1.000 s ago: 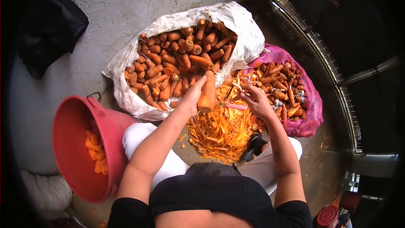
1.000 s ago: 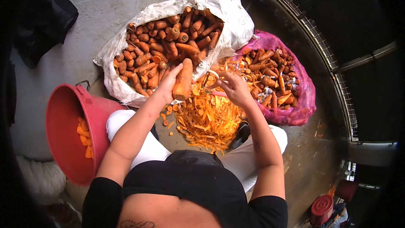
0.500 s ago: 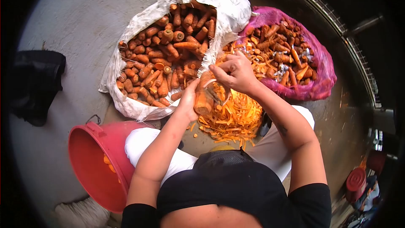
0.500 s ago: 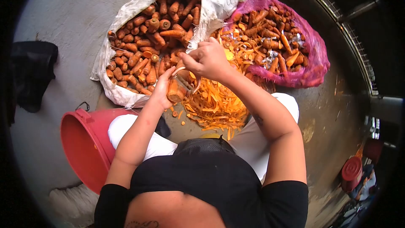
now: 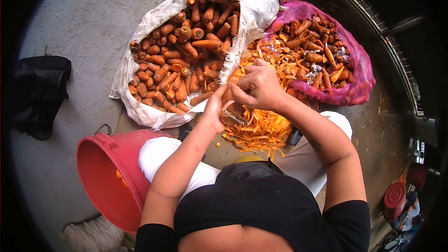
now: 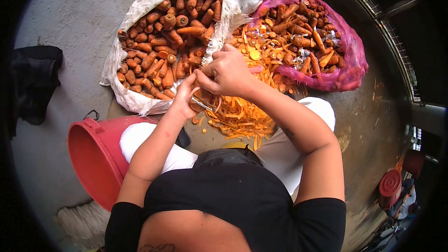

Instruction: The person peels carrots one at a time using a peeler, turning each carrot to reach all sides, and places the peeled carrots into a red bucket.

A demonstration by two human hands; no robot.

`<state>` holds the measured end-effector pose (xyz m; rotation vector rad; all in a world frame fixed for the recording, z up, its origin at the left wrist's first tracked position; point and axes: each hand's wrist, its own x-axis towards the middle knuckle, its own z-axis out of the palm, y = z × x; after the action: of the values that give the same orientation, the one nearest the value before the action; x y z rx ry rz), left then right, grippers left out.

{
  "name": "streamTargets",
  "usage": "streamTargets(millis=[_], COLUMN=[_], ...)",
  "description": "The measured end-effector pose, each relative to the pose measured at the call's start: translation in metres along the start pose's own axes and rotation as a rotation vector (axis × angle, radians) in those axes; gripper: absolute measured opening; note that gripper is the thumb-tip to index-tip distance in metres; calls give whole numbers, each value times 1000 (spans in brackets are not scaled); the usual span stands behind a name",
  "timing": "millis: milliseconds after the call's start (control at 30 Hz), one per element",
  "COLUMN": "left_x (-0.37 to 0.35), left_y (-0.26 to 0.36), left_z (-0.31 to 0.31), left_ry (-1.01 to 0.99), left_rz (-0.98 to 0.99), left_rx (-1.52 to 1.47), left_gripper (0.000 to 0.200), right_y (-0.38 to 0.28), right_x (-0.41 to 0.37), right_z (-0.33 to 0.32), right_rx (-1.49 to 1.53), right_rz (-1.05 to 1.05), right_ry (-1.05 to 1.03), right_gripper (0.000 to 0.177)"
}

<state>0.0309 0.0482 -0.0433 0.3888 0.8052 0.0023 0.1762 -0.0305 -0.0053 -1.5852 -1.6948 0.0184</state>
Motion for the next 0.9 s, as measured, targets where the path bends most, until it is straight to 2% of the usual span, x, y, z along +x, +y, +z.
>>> streamTargets(millis=[300, 533, 600, 633, 767, 900], left_x=[-5, -12, -19, -20, -29, -29], left_y=[-5, -8, -7, -11, -13, -12], left_z=[4, 11, 14, 18, 22, 22], left_ry=[-26, 48, 64, 45, -14, 21], left_rz=[51, 60, 22, 71, 68, 97], left_rx=[10, -10, 50, 33, 106, 107], left_gripper=[38, 38, 36, 35, 36, 39], right_y=[1, 8, 17, 21, 25, 32], right_x=[-3, -7, -6, -5, -9, -9], right_z=[1, 7, 6, 5, 6, 9], right_rx=[89, 158, 117, 95, 137, 148], right_rz=[6, 16, 49, 67, 129, 205], right_ry=[-22, -23, -1, 12, -22, -71], right_gripper=[32, 33, 32, 32, 27, 25])
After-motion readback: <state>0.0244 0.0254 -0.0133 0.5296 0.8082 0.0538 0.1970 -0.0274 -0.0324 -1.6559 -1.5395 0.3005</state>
